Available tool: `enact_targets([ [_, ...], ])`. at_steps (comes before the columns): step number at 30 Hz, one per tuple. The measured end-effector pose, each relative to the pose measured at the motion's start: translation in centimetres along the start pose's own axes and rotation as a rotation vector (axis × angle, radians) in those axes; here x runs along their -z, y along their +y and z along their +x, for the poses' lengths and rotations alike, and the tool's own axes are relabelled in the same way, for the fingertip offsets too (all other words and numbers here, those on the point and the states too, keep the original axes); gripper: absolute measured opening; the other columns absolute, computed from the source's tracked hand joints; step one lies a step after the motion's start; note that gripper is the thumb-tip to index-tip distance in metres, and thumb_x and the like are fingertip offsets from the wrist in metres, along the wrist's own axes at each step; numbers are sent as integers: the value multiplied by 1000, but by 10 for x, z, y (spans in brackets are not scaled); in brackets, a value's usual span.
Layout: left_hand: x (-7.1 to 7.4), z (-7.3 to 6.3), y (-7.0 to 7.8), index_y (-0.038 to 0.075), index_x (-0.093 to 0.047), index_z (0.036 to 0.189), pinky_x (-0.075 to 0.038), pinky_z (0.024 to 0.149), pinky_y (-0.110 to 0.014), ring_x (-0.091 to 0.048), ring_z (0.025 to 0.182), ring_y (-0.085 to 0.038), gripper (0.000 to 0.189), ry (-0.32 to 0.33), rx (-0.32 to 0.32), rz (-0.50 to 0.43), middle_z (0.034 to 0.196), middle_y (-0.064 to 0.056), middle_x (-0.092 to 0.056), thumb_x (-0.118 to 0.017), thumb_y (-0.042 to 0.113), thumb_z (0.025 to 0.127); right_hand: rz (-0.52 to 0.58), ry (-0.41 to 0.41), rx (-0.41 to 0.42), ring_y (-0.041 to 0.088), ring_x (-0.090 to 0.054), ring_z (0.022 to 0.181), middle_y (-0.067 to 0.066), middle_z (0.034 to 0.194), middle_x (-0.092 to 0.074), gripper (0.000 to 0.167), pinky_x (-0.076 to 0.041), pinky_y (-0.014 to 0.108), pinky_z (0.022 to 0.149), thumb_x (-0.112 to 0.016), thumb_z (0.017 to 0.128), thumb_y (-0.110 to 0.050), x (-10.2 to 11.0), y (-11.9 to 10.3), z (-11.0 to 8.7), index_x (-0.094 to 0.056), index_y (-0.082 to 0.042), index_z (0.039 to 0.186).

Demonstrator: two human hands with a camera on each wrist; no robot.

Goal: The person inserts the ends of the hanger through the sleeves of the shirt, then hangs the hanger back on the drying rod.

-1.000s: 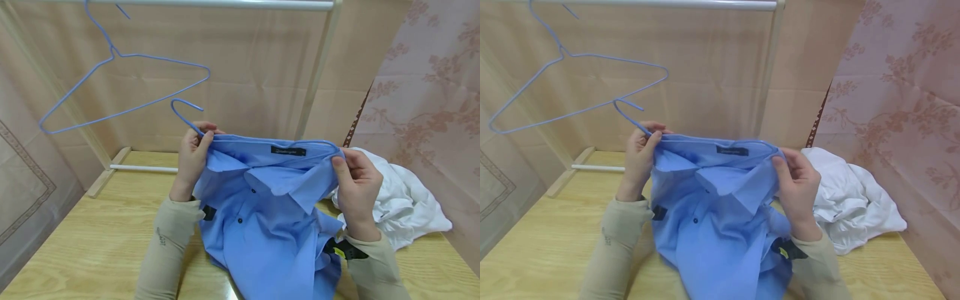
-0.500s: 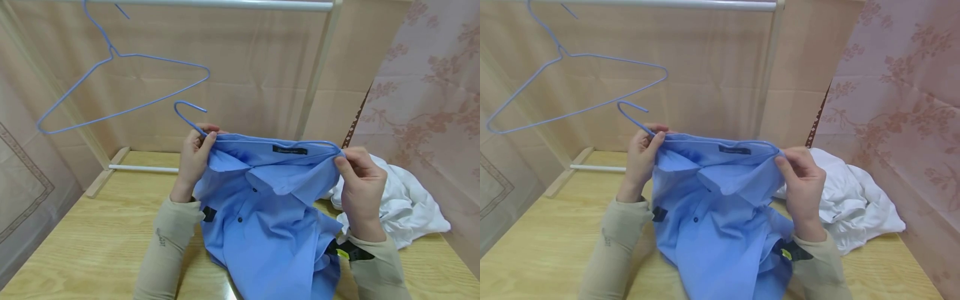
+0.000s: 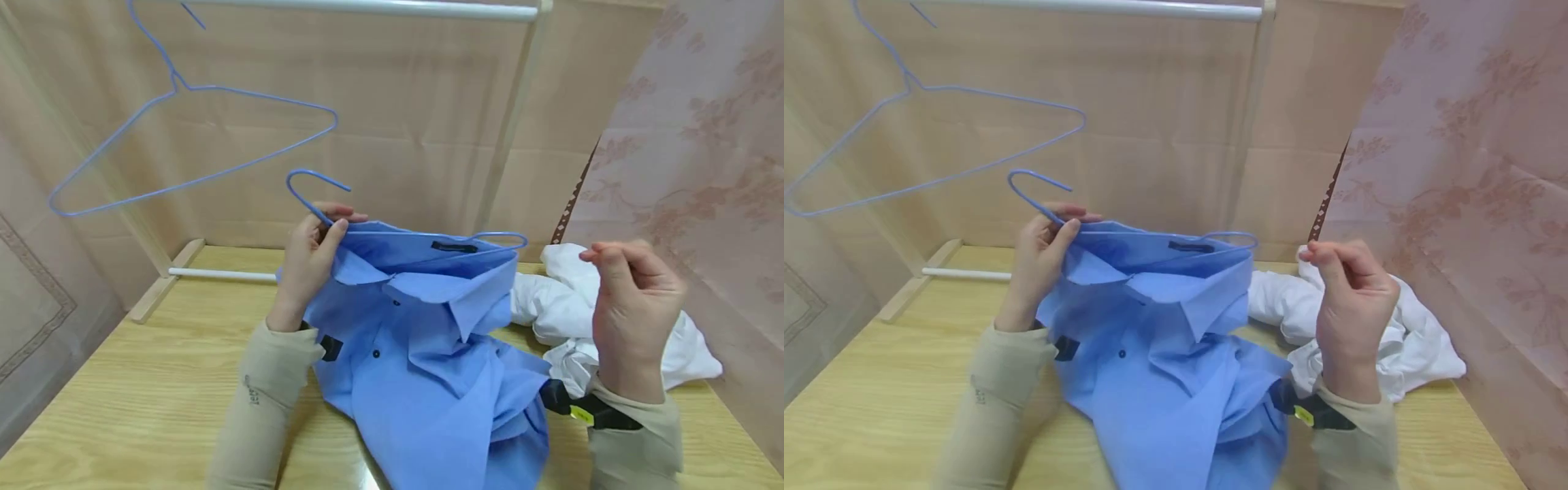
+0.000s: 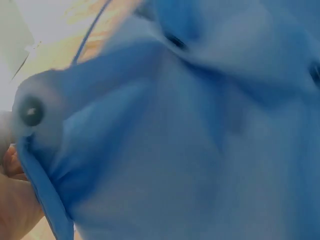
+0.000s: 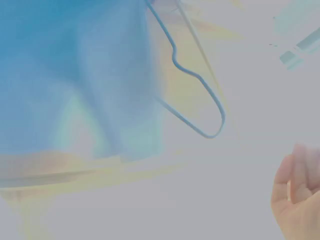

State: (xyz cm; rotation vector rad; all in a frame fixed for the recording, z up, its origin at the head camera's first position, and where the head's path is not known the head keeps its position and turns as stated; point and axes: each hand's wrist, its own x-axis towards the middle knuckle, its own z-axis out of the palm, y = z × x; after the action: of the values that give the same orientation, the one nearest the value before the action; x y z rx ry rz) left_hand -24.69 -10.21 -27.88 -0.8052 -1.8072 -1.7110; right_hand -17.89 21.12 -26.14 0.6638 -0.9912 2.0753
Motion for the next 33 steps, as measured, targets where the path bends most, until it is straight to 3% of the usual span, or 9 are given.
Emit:
enact_targets([
  [2,1,1,1,-9,-54,105,-47,80,-24,-63,94,-17,17,-18,-25,46,98,-22,-66,-48,1,92,-113,-14,-15,27,-62,67,19,73,-61,9,-51,31,72,-56,77,20,1,4,-1,-59,25,84],
  [6,-2,1,1,-8,-55,105,-48,80,-24,-64,93,-20,18,-49,-50,73,97,-19,-67,-49,3,92,-336,-81,-142,17,-64,70,10,78,-65,11,-50,22,69,-59,79,14,4,19,-3,-64,16,88],
  [12,-2,-1,7,-9,-53,106,-47,84,-27,-63,93,-17,18,32,-34,9,97,-23,-65,-47,1,92,-633,-138,-333,7,-62,75,-3,83,-66,12,-47,15,68,-65,80,2,13,39,-5,-65,1,92],
  [14,-2,-1,10,-10,-53,106,-47,85,-28,-63,93,-17,19,45,-34,-7,97,-23,-64,-47,2,92,-748,-257,-432,3,-60,83,-5,92,-65,21,-47,13,72,-65,81,-1,17,41,-5,-61,1,102],
  [18,-1,0,14,-9,-52,106,-46,86,-30,-63,94,-19,19,61,-48,-45,96,-19,-66,-47,3,93,-926,-599,-635,2,-58,96,6,114,-60,42,-47,15,79,-64,84,-10,25,45,-5,-51,2,121],
  [21,0,1,13,-8,-52,105,-46,86,-30,-63,93,-20,18,84,-53,-74,94,-8,-68,-47,3,93,-979,-717,-728,8,-61,91,15,111,-62,39,-48,19,76,-66,84,-18,26,48,-6,-56,0,117],
  [23,1,1,12,-8,-52,105,-46,86,-29,-64,92,-19,17,99,-46,-86,92,0,-69,-47,3,93,-1032,-732,-740,9,-62,86,13,103,-65,33,-49,21,73,-66,84,-22,25,48,-6,-61,-2,110],
  [27,5,1,11,-9,-52,105,-46,85,-28,-64,91,-17,18,103,-34,-83,91,6,-69,-47,2,92,-1074,-678,-685,5,-61,78,3,90,-67,28,-48,20,70,-65,85,-23,22,44,-4,-66,0,101],
  [33,10,1,7,-10,-51,106,-47,84,-27,-64,92,-15,19,63,-22,-44,93,7,-68,-48,2,92,-1109,-561,-470,-1,-56,67,-20,70,-61,19,-44,14,63,-65,84,-14,19,28,0,-67,3,91],
])
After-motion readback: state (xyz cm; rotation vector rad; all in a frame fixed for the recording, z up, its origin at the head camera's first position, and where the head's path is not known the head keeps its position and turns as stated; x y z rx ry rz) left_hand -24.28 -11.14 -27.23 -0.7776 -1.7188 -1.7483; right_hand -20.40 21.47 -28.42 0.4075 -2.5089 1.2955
